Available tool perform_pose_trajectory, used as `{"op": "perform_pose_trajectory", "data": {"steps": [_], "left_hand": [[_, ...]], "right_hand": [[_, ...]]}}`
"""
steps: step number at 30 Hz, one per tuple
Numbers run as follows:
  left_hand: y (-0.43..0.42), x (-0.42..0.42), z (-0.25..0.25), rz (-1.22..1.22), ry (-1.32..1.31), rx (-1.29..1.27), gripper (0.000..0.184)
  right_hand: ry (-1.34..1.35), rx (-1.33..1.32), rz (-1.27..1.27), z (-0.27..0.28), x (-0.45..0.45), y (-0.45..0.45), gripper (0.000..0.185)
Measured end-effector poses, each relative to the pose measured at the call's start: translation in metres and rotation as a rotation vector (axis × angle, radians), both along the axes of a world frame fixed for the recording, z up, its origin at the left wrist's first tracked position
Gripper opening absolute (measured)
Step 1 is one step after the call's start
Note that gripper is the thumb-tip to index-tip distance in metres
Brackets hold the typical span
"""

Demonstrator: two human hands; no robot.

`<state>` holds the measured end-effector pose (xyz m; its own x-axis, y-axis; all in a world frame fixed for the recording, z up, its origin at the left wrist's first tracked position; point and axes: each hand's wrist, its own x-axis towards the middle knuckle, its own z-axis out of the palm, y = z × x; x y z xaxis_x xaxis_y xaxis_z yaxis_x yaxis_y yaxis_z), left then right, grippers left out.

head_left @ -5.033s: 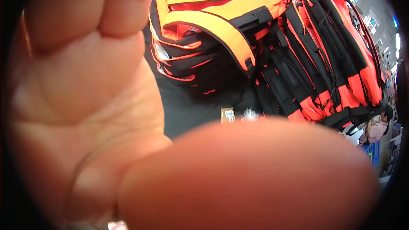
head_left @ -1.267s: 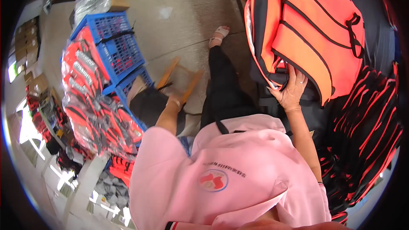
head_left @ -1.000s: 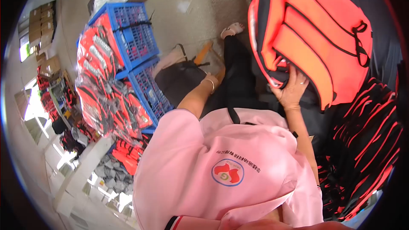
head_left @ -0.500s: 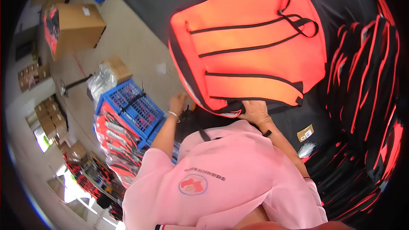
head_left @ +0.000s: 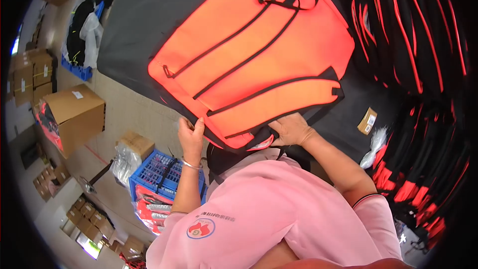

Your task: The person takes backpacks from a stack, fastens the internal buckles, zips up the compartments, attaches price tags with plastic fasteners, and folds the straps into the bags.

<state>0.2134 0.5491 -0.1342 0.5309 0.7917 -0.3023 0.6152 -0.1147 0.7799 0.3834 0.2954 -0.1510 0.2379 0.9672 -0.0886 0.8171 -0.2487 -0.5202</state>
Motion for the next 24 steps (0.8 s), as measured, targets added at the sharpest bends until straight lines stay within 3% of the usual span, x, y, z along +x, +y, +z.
{"op": "perform_pose_trajectory", "data": {"steps": [2, 3, 4, 5, 8, 9, 12, 14, 18, 24], "left_hand": [[-0.002, 0.002, -0.002, 0.042, -0.091, -0.055, 0.029], [-0.002, 0.006, 0.001, 0.007, -0.063, 0.034, 0.029], [0.000, 0.008, 0.002, -0.025, -0.036, 0.129, 0.028], [0.002, 0.008, -0.007, -0.037, -0.102, 0.135, 0.028], [0.011, 0.012, -0.030, -0.065, -0.247, 0.056, 0.029], [0.014, 0.015, -0.038, -0.049, -0.262, 0.037, 0.029], [0.022, 0.024, -0.054, -0.073, -0.289, 0.066, 0.029], [0.017, 0.026, -0.036, -0.059, -0.387, -0.200, 0.026], [0.015, 0.017, -0.037, -0.114, -0.468, -0.296, 0.025], [0.004, -0.033, -0.048, 0.066, -0.712, -0.362, 0.040]], "right_hand": [[-0.084, 0.073, -0.012, 0.005, 0.002, 0.003, 0.063], [-0.104, 0.142, -0.027, 0.002, 0.003, 0.004, 0.064], [-0.034, 0.006, -0.027, 0.004, 0.003, 0.004, 0.065], [-0.131, 0.083, -0.046, 0.008, 0.004, 0.006, 0.067], [-0.239, 0.230, -0.091, 0.009, 0.004, 0.011, 0.073], [-0.173, 0.108, -0.100, 0.005, 0.005, 0.005, 0.077], [-0.296, 0.190, -0.115, 0.001, 0.007, 0.006, 0.079], [-0.307, 0.223, -0.146, 0.001, 0.003, 0.006, 0.080], [-0.331, 0.268, -0.249, -0.001, -0.015, 0.005, 0.077], [-0.290, 0.296, -0.327, 0.000, -0.069, 0.011, 0.077]]}}
